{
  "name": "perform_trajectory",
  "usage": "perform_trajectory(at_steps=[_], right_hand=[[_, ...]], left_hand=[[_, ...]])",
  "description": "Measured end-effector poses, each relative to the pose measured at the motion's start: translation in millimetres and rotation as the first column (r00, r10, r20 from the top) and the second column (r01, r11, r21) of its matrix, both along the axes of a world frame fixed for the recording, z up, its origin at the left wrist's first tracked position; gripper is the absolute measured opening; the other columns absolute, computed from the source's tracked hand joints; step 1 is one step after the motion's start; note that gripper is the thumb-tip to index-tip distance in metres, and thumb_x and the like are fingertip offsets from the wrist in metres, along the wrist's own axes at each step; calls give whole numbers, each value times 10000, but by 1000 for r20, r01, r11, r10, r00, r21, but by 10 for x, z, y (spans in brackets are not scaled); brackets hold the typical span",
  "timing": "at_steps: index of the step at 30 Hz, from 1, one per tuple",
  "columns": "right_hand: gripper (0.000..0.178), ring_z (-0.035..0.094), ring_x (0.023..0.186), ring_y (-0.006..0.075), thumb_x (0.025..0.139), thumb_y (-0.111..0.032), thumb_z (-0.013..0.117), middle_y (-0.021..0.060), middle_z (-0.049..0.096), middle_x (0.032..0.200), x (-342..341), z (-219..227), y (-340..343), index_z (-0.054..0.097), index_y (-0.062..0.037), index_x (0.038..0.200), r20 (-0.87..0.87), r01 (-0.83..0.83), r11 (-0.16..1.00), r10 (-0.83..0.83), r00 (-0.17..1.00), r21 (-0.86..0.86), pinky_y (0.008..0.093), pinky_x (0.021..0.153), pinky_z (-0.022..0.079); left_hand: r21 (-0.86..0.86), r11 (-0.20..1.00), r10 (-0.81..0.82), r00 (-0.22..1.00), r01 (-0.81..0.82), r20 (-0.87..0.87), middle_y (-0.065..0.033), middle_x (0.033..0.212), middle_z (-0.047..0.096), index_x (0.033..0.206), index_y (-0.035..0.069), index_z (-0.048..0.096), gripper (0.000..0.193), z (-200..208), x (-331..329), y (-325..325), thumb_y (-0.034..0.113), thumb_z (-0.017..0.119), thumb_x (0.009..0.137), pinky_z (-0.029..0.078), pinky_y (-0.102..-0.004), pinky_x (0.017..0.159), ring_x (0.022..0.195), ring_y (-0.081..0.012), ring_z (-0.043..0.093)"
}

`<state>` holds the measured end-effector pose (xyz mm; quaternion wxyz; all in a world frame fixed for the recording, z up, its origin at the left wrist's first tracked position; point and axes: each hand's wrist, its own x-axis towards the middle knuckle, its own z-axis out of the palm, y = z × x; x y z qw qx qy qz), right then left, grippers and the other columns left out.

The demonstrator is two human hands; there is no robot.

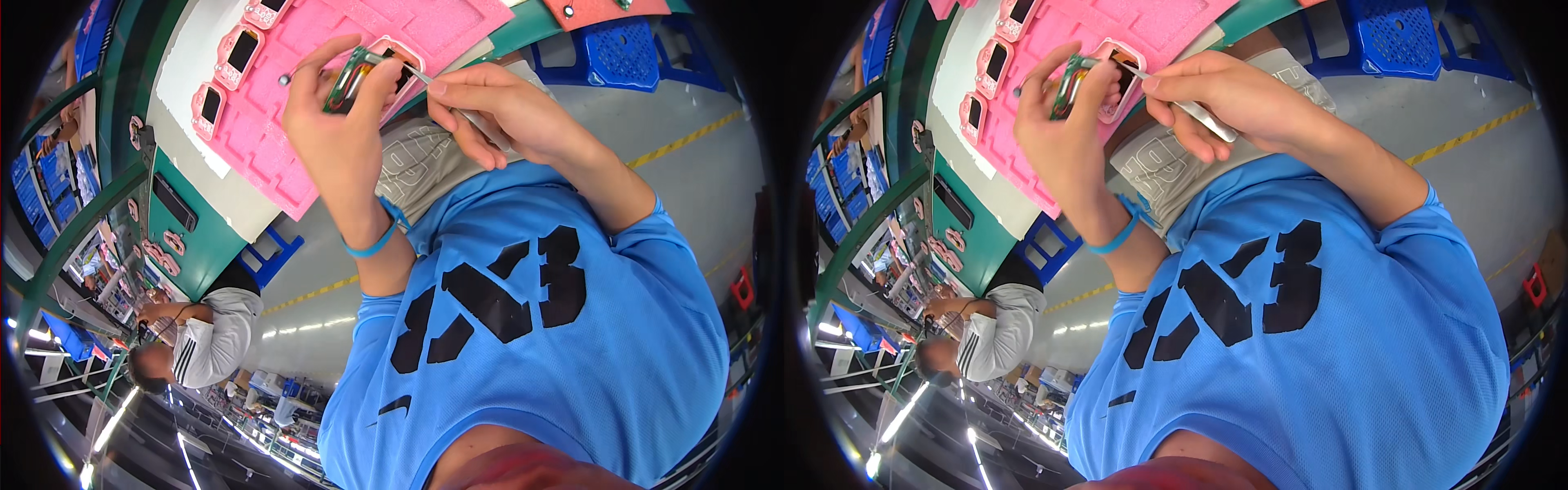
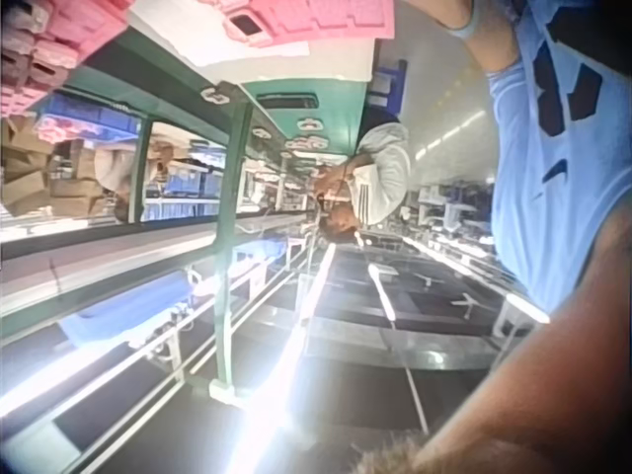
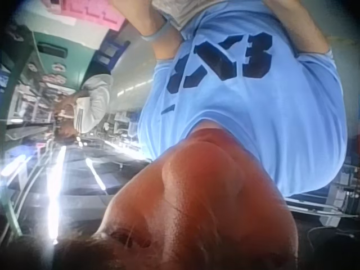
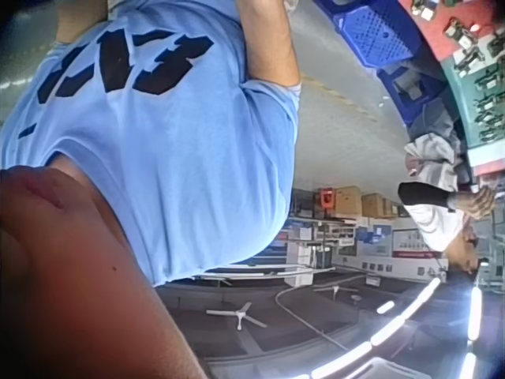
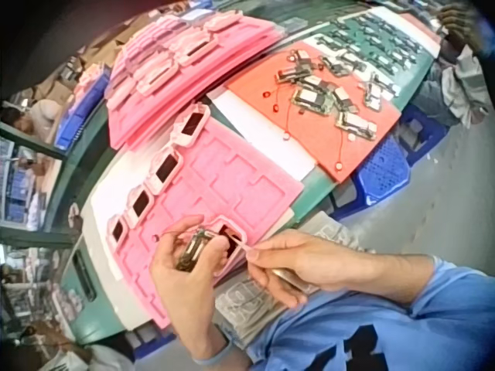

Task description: Manual assembly and testing of small electronic circuit boards into plastic housings.

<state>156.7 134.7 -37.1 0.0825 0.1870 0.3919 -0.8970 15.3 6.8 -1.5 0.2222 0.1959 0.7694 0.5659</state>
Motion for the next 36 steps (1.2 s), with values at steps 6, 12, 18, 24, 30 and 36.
perform_trajectory(at_steps=[6,12,18,24,30,36], right_hand=[[371,452,381,85,1138,-242,499,32,560,517,25,-89,-11,646,-25,875,-70,38,991,-29,997,132,210,378,312],[338,408,422,70,1118,-205,543,5,541,531,89,-33,-19,687,-30,866,-80,-17,932,49,996,361,220,436,290],[295,355,458,63,1098,-165,580,-19,503,544,112,-57,-28,711,-49,860,-106,10,803,65,992,595,238,476,243],[264,335,538,95,1038,-162,625,-23,541,606,104,-40,-32,708,-49,814,-120,63,669,40,992,741,305,515,255],[268,339,535,90,1039,-164,624,-24,524,603,96,-32,4,708,-49,812,-150,79,628,62,987,774,302,513,255],[277,355,484,56,1089,-133,578,-39,463,566,117,-34,27,716,-43,867,-141,20,736,103,985,677,242,497,252]], left_hand=[[59,997,-61,977,50,205,-171,944,804,1248,-54,689,325,32,1,-346,-7,777,939,591,-229,668,757,-156,733],[114,993,-62,936,23,347,-180,989,807,1270,-58,676,289,-23,78,-367,-5,719,989,581,-230,654,735,-151,701],[129,991,-85,933,41,350,-181,965,791,1275,-49,676,267,-25,103,-337,34,680,1021,543,-240,621,704,-158,653],[123,992,-72,936,31,345,-162,960,796,1260,-56,665,250,-38,125,-327,53,681,1036,537,-221,586,667,-134,636],[131,991,-66,930,19,362,-161,951,793,1232,-50,665,252,-36,109,-307,36,718,1001,540,-223,580,652,-130,633],[135,990,12,978,-41,207,-171,960,789,1207,-50,663,326,-80,138,-291,10,804,919,546,-211,562,678,-146,696]])
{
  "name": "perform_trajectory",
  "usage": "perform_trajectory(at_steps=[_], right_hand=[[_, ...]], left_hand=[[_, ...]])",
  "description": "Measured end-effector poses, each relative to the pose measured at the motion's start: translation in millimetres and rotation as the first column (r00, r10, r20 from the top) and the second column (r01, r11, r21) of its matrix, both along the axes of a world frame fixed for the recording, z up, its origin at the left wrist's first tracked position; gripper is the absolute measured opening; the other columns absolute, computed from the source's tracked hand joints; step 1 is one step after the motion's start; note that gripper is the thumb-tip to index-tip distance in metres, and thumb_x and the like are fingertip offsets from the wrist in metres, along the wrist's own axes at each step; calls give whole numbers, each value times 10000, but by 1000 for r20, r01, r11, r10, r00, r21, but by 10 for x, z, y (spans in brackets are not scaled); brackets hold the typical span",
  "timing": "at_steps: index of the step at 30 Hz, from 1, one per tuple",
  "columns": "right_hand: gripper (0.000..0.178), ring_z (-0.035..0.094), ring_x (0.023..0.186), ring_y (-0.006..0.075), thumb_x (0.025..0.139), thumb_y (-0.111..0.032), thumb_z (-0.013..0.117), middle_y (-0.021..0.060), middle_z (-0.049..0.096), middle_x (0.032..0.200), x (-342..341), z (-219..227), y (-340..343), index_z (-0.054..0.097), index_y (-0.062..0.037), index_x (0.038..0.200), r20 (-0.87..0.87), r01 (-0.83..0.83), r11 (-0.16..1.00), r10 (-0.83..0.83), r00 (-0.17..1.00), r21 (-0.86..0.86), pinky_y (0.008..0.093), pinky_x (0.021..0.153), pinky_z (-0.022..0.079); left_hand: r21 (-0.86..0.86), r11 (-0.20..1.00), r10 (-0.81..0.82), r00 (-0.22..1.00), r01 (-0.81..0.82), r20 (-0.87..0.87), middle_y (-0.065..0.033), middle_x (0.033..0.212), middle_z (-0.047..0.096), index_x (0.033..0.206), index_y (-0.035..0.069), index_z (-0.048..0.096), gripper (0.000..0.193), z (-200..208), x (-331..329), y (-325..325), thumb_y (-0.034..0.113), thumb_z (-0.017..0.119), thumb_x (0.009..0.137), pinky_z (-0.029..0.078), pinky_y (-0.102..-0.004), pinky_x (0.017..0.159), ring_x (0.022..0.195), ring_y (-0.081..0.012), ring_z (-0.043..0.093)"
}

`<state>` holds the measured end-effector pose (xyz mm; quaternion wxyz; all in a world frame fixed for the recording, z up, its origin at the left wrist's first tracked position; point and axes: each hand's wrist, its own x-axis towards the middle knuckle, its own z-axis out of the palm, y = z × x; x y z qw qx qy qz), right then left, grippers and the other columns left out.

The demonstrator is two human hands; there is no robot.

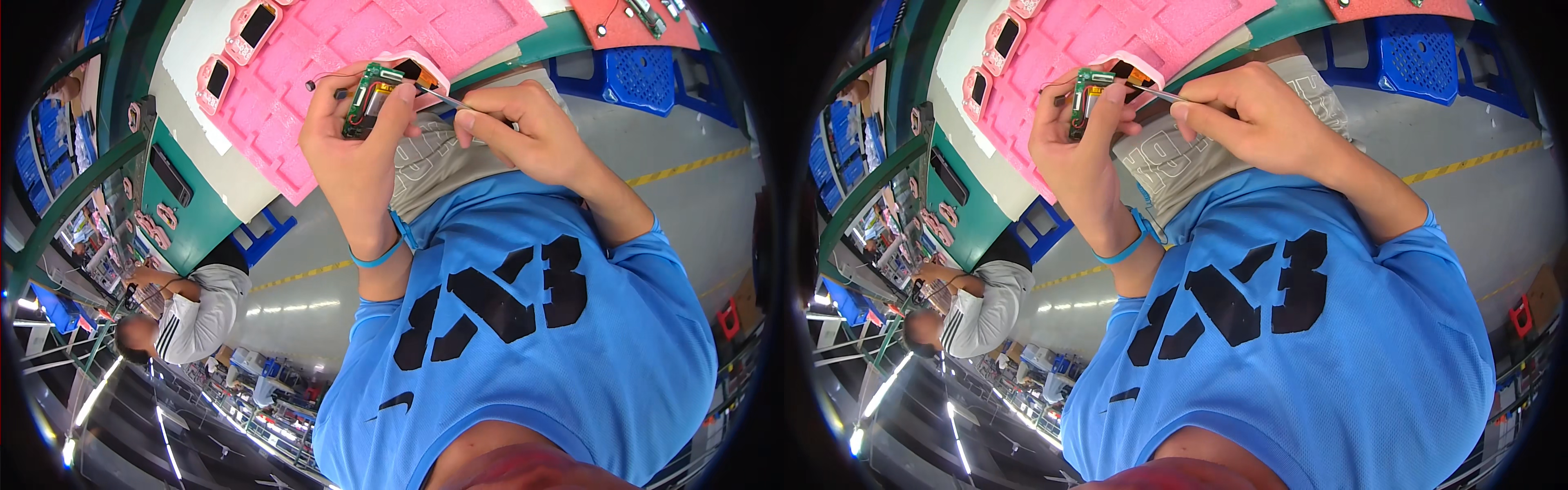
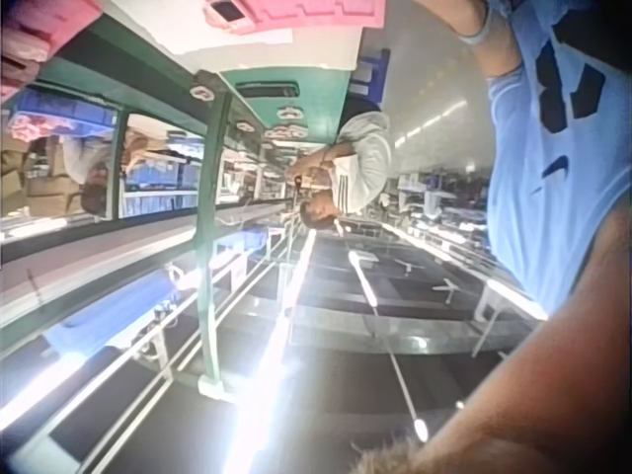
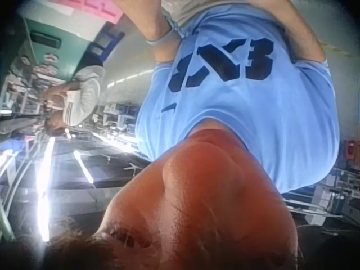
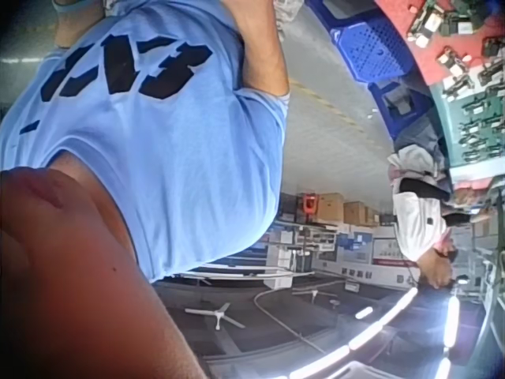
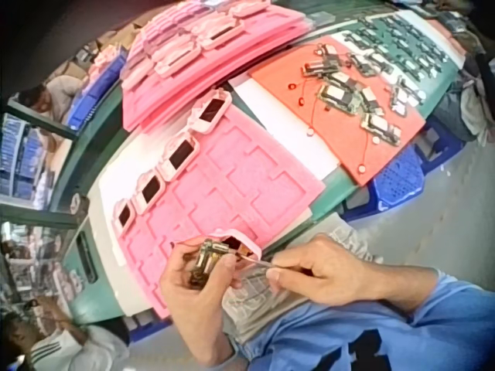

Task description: Manual assembly and testing of small electronic circuit boards into plastic housings.

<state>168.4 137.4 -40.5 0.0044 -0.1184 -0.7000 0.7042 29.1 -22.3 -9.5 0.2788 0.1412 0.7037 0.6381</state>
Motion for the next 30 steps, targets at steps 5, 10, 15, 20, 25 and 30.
perform_trajectory(at_steps=[5,10,15,20,25,30], right_hand=[[294,359,472,48,1109,-141,554,-45,459,555,7,-33,-3,718,-43,886,31,-32,997,34,999,-74,231,491,262],[314,360,458,42,1129,-151,523,-51,454,536,19,-61,-34,721,-39,913,36,-16,983,23,999,-181,224,480,266],[329,360,452,39,1140,-157,502,-53,457,525,16,-55,-28,725,-37,930,63,-20,972,36,997,-236,220,477,270],[330,358,454,45,1139,-169,508,-53,458,524,15,-20,7,729,-41,929,87,-35,952,64,994,-305,217,483,266],[301,357,483,65,1114,-168,549,-39,457,546,15,-4,-29,734,-42,913,56,-10,978,22,998,-210,248,498,264],[262,359,521,94,1064,-157,599,-11,479,588,0,-12,-78,739,-40,877,-44,5,996,-1,999,85,302,507,270]], left_hand=[[-30,997,69,993,-72,-92,-176,967,784,1199,-53,661,381,-15,19,64,-8,847,870,564,-207,560,705,-170,743],[-10,996,93,992,-94,-90,-176,969,781,1197,-56,660,387,-44,22,77,-14,852,863,580,-207,568,720,-187,761],[-3,996,86,994,-86,-67,-180,969,781,1194,-57,661,370,-22,28,83,-21,840,871,589,-216,578,714,-185,754],[-17,998,57,998,-57,4,-189,964,783,1170,-62,674,301,37,42,-32,-10,803,903,586,-231,589,702,-172,726],[24,1000,-13,986,9,165,-184,956,788,1141,-66,693,212,40,55,-176,-6,747,945,581,-243,607,680,-157,684],[31,999,-36,986,31,161,-172,952,792,1126,-66,705,166,23,75,-145,-8,707,970,575,-245,618,670,-149,658]])
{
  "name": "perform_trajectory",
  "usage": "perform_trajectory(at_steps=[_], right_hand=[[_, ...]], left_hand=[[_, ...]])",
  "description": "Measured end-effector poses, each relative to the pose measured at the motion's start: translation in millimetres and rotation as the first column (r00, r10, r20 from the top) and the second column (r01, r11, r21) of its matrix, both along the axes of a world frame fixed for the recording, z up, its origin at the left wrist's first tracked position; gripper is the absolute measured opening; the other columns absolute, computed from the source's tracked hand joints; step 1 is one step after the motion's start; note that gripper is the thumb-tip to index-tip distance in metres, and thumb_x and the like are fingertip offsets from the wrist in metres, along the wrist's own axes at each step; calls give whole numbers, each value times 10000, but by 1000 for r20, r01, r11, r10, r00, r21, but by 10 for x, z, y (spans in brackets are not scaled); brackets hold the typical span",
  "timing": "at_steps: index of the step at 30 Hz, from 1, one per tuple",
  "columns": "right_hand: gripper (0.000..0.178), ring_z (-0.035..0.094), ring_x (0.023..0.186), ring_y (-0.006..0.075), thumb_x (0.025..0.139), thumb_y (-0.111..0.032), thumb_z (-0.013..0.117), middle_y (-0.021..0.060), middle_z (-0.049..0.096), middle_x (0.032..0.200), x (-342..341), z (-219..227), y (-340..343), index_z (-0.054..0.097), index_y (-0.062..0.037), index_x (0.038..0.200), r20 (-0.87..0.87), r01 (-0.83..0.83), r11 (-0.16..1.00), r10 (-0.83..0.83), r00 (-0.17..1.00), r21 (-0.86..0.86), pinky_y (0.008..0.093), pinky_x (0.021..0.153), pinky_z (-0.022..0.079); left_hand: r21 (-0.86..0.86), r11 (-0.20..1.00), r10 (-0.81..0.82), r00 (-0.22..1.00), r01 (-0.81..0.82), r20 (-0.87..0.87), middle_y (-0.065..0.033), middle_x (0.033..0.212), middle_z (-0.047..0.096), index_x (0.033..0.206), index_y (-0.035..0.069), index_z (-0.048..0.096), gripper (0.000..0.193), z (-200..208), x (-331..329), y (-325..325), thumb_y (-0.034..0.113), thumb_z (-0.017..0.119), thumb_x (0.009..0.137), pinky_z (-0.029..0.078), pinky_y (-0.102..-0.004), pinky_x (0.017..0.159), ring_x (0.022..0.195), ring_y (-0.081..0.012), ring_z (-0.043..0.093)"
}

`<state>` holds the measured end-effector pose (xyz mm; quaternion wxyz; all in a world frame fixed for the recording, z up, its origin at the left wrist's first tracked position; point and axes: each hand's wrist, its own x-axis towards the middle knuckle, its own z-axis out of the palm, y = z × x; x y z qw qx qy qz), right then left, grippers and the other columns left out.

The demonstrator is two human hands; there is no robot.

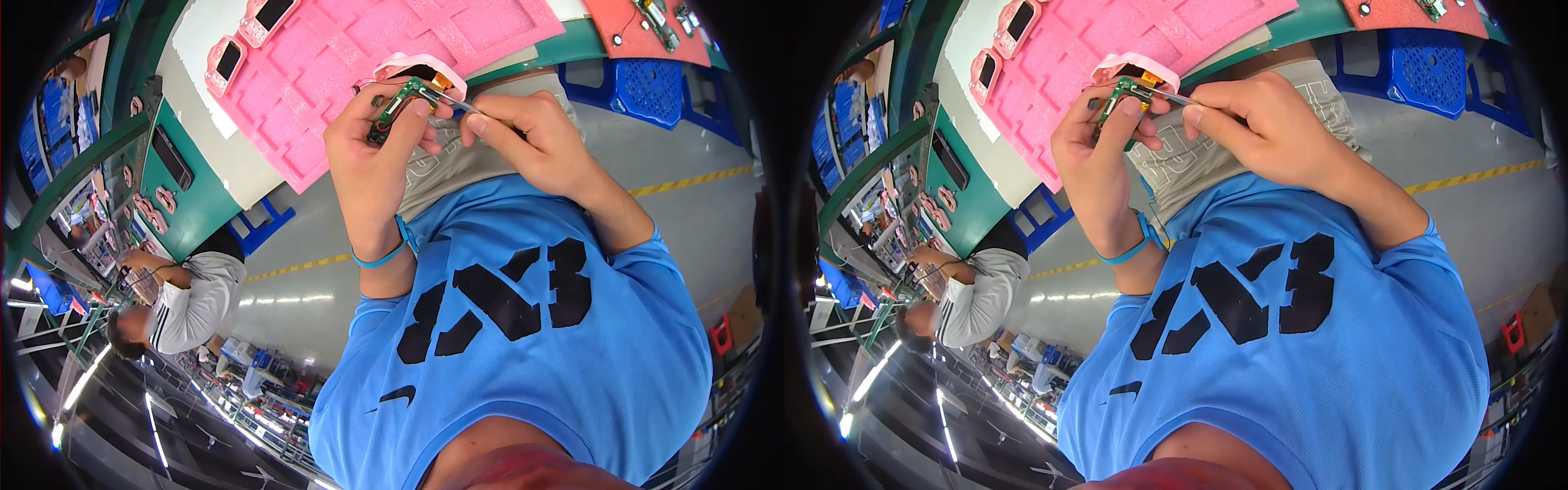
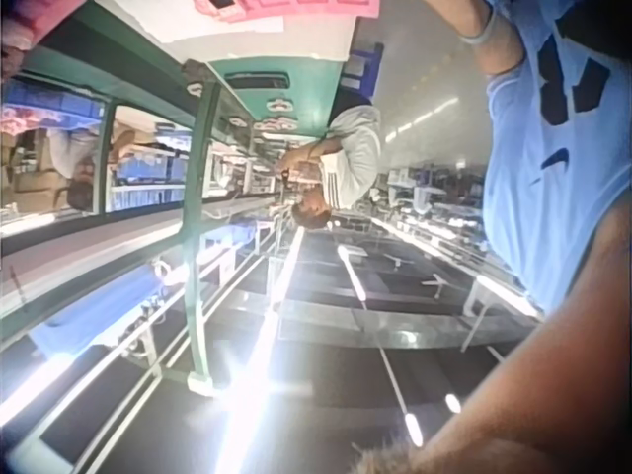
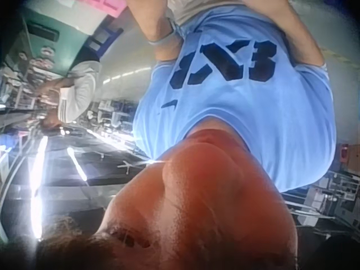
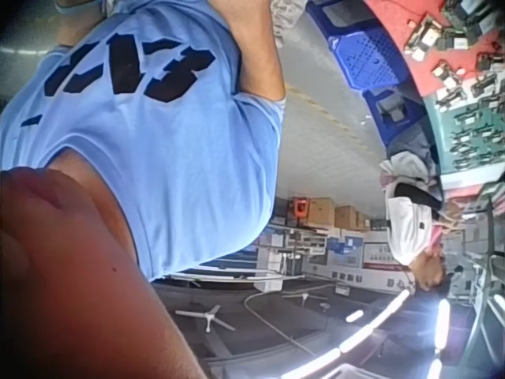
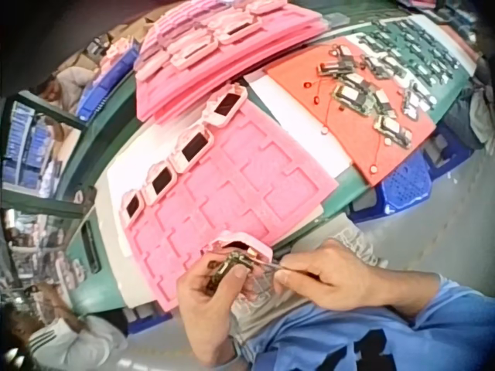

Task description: Manual assembly and testing of small electronic circuit boards into plastic housings.

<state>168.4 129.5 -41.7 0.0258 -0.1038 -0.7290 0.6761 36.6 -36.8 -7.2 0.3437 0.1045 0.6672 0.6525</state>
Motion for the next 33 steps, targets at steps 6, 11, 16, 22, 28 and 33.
perform_trajectory(at_steps=[6,11,16,22,28,33], right_hand=[[242,342,543,110,1042,-153,617,-4,498,611,5,55,-75,754,-41,877,30,64,996,-66,997,59,318,523,256],[244,328,541,111,1043,-153,615,-6,495,608,5,31,-74,761,-44,881,36,64,998,-65,997,27,316,522,244],[265,344,517,89,1077,-159,595,-23,485,584,20,-6,-47,761,-43,906,44,3,999,-2,999,-39,286,509,252],[287,379,475,60,1113,-173,575,-45,470,536,28,33,-10,766,-37,947,59,-29,998,32,998,-62,235,490,274],[190,463,544,56,1070,-127,632,-20,577,637,88,247,392,798,-33,1058,167,127,963,-89,982,-237,233,508,329],[210,489,586,60,991,-48,701,-9,629,700,-7,412,446,794,-39,1178,-40,220,950,-217,975,220,239,532,358]], left_hand=[[0,1000,12,1000,-12,0,-161,952,794,1127,-57,709,160,23,8,30,-15,703,973,569,-232,617,682,-144,663],[9,1000,2,1000,-2,8,-158,948,792,1117,-47,709,150,11,-5,31,-16,709,970,563,-225,609,681,-138,661],[2,1000,-3,1000,3,4,-156,943,791,1105,-37,708,143,-15,-21,40,-28,715,962,558,-223,593,668,-135,660],[-132,989,-75,991,60,-113,-161,929,788,1127,-35,712,145,27,-57,152,18,708,992,553,-225,566,657,-143,671],[18,980,-199,979,198,41,-181,953,780,1311,-57,677,338,234,-317,352,180,658,1070,564,-239,559,671,-179,707],[17,973,-230,968,229,98,-223,1085,760,1490,-47,580,514,215,-404,312,298,596,1109,582,-261,563,670,-221,725]])
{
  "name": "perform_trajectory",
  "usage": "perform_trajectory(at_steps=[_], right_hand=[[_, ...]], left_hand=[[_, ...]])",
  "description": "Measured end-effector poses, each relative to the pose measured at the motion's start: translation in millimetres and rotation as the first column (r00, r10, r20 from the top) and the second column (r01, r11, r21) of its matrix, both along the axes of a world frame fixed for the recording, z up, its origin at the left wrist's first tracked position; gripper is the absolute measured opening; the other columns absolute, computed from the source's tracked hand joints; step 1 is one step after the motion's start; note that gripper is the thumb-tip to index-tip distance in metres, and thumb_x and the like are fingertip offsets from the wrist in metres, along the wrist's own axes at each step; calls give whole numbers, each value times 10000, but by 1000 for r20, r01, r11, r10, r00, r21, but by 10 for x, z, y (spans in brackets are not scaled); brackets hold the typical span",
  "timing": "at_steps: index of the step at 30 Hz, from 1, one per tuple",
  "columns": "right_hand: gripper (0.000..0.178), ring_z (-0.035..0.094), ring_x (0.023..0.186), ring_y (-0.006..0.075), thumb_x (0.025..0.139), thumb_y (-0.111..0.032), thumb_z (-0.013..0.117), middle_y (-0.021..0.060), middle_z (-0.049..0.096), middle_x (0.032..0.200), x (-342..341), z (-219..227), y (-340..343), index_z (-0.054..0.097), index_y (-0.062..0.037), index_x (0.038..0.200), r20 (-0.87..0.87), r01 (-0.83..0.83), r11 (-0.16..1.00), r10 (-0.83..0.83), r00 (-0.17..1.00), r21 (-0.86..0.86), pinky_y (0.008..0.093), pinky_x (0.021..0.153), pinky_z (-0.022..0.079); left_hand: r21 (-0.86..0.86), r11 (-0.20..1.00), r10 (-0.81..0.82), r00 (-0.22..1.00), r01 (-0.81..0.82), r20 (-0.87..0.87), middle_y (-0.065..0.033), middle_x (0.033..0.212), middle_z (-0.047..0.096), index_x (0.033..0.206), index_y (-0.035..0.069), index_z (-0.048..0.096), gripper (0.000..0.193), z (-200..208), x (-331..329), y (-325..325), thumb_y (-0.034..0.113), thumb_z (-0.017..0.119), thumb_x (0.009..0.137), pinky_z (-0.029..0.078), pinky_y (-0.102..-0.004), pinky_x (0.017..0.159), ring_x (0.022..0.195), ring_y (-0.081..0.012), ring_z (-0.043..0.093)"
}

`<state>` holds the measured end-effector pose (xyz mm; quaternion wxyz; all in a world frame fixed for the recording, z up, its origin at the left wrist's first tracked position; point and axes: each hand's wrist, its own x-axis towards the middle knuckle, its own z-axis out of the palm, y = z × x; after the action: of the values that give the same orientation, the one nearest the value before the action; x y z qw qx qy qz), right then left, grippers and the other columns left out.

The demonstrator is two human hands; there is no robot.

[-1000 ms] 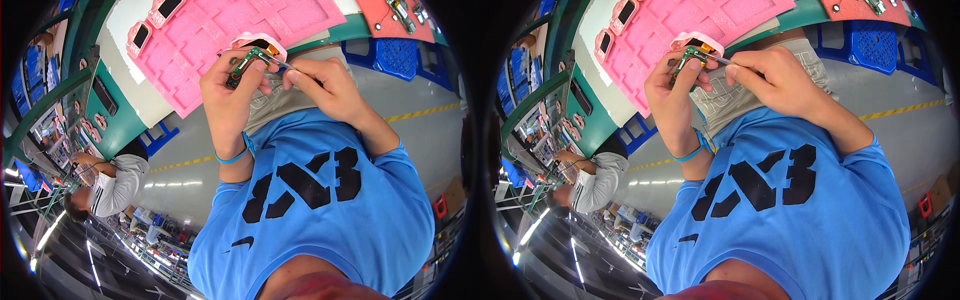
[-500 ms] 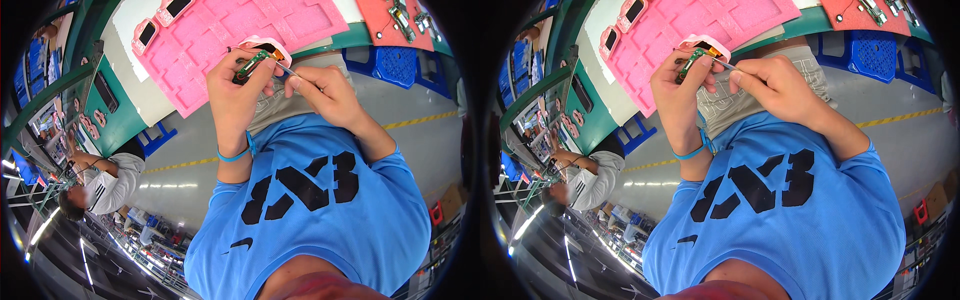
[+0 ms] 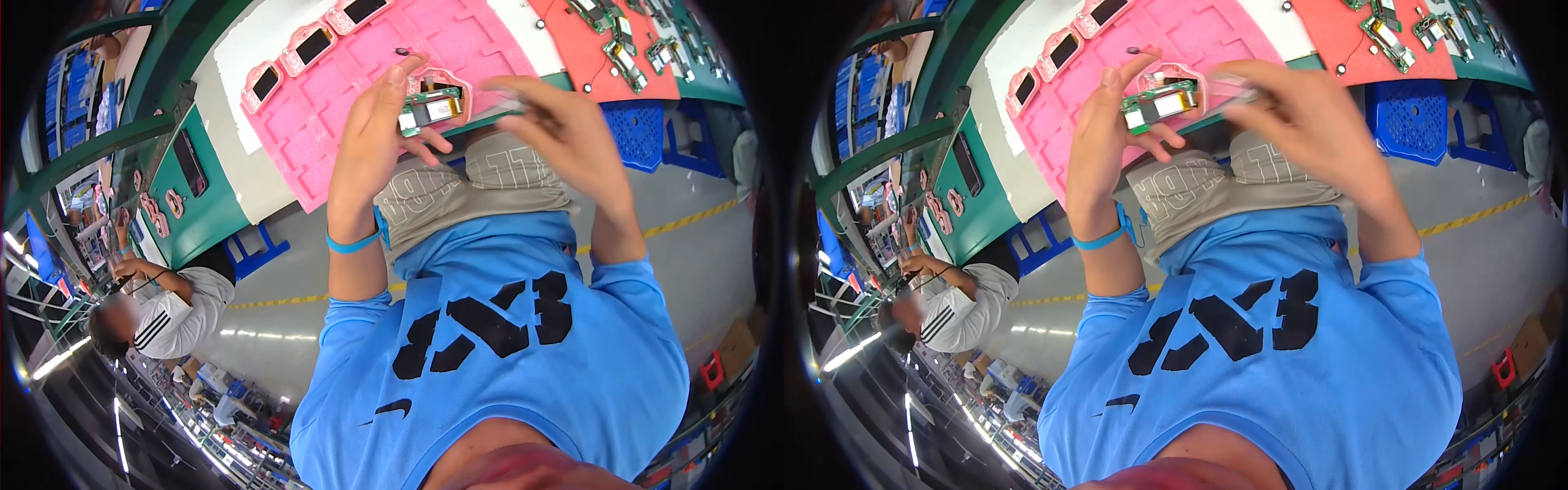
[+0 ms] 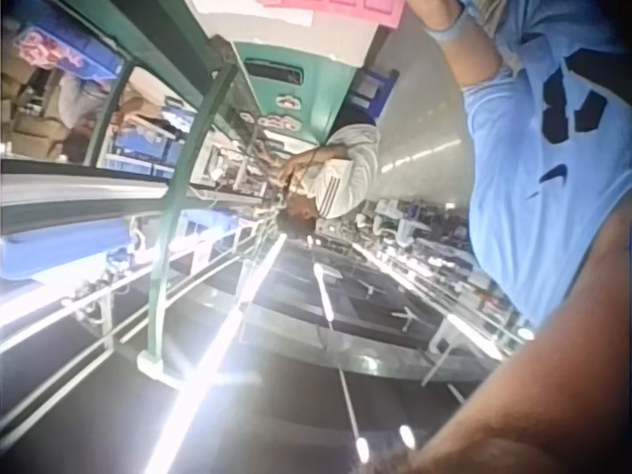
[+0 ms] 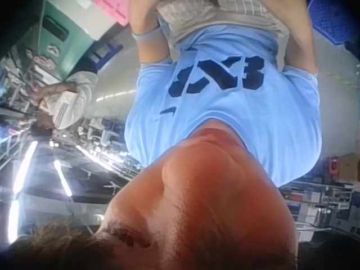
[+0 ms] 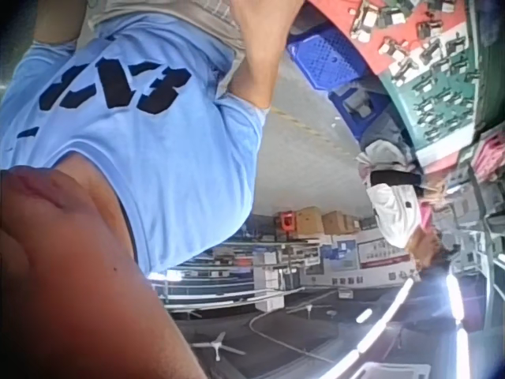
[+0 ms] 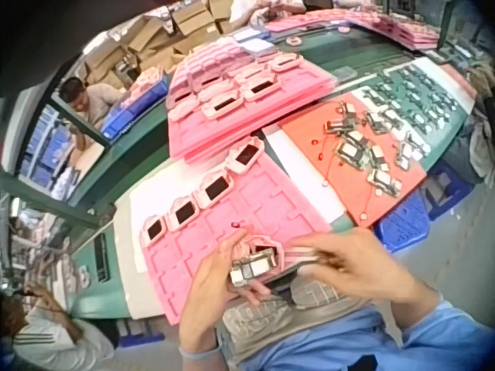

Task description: Manual assembly and testing of small electronic circuit boards into plastic housings.

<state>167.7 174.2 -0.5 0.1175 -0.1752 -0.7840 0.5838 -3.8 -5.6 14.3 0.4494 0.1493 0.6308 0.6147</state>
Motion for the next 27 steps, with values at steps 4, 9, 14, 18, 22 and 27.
perform_trajectory(at_steps=[4,9,14,18,22,27], right_hand=[[299,573,576,116,943,-124,759,8,677,701,-397,-293,-97,785,-88,1239,-152,-50,912,122,981,406,271,544,421],[363,562,591,139,882,-61,777,45,725,747,-544,-202,-102,769,-69,1245,-27,-162,916,185,982,368,299,545,416],[312,549,594,158,859,-42,787,57,726,753,-569,-146,-164,759,-66,1168,98,-189,799,163,982,570,319,553,408],[245,573,579,196,875,-86,790,46,693,708,-574,-43,-235,739,-81,1115,119,-187,741,145,982,645,346,561,422],[214,584,563,220,894,-121,792,31,653,664,-600,75,-224,722,-94,1094,120,-174,765,127,985,620,361,564,429],[245,550,557,199,889,-99,799,19,626,660,-613,136,-234,722,-98,1122,96,-110,876,73,993,470,338,557,411]], left_hand=[[-1,1000,17,1000,-17,18,-243,1172,729,1547,-37,523,567,-8,80,48,323,590,1115,596,-275,575,690,-246,737],[-38,998,52,996,-54,-73,-220,1257,716,1560,16,537,592,88,48,-282,315,661,1065,620,-314,694,808,-268,756],[-39,997,-70,545,68,-836,-138,1257,747,1545,86,578,676,-214,-243,-346,262,793,929,601,-358,867,969,-265,750],[-53,994,-85,347,98,-934,-77,1248,776,1540,143,606,824,-505,-333,-292,214,897,772,569,-367,959,1056,-232,727],[-18,995,-58,425,96,-903,-38,1233,795,1539,182,622,954,-622,-342,-220,184,970,651,549,-365,1000,1093,-202,710],[33,999,8,495,43,-869,-35,1192,799,1538,182,620,967,-641,-291,-237,199,986,643,558,-362,983,1067,-203,717]])
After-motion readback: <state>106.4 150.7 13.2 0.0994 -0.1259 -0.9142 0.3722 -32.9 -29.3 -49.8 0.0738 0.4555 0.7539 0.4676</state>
